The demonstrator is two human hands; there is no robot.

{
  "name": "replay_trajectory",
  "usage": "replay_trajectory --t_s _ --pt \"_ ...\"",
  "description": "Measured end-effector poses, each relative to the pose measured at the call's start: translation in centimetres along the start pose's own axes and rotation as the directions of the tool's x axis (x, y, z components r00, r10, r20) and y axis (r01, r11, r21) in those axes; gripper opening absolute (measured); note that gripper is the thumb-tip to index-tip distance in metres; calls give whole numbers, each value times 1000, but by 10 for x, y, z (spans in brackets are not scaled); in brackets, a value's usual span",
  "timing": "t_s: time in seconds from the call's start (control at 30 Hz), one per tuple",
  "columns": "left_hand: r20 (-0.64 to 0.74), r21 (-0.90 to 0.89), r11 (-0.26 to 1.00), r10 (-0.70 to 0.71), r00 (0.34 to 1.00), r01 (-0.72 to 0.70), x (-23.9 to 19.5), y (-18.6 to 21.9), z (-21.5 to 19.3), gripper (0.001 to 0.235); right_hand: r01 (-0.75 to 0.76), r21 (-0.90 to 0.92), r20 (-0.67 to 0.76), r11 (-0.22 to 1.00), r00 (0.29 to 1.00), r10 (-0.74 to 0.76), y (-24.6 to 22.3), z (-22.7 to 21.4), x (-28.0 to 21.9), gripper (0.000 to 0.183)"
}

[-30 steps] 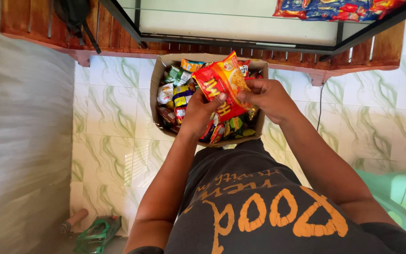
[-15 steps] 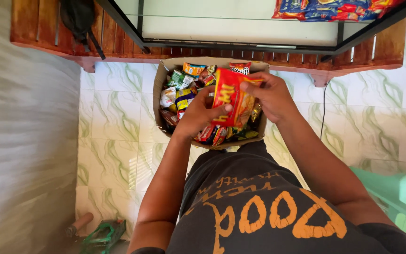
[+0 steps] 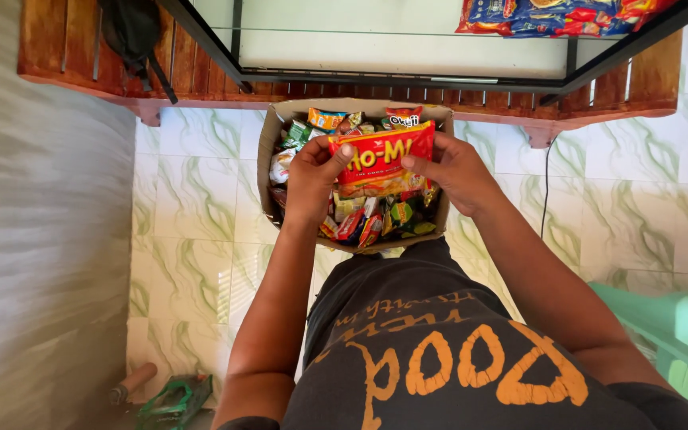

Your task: Transferring various packaged snack bags from a cardboard box on the floor into a glass display cabinet.

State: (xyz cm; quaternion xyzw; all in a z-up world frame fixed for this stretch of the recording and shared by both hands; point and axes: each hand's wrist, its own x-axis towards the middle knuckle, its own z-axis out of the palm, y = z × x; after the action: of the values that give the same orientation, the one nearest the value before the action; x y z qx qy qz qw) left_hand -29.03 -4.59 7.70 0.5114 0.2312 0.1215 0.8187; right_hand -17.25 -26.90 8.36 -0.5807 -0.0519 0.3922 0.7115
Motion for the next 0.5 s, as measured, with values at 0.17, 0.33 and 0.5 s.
replay_trajectory --t_s 0.17,0.33,0.5 --pt "-13 30 999 45 999 -44 7 -7 0 27 -53 244 -65 968 995 71 9 -1 9 37" --pt "-39 205 977 73 997 -63 -1 16 11 22 -101 252 23 963 995 98 5 -3 6 36" --pt "-37 196 975 118 992 -108 1 19 18 24 -116 251 49 961 993 107 3 1 6 35"
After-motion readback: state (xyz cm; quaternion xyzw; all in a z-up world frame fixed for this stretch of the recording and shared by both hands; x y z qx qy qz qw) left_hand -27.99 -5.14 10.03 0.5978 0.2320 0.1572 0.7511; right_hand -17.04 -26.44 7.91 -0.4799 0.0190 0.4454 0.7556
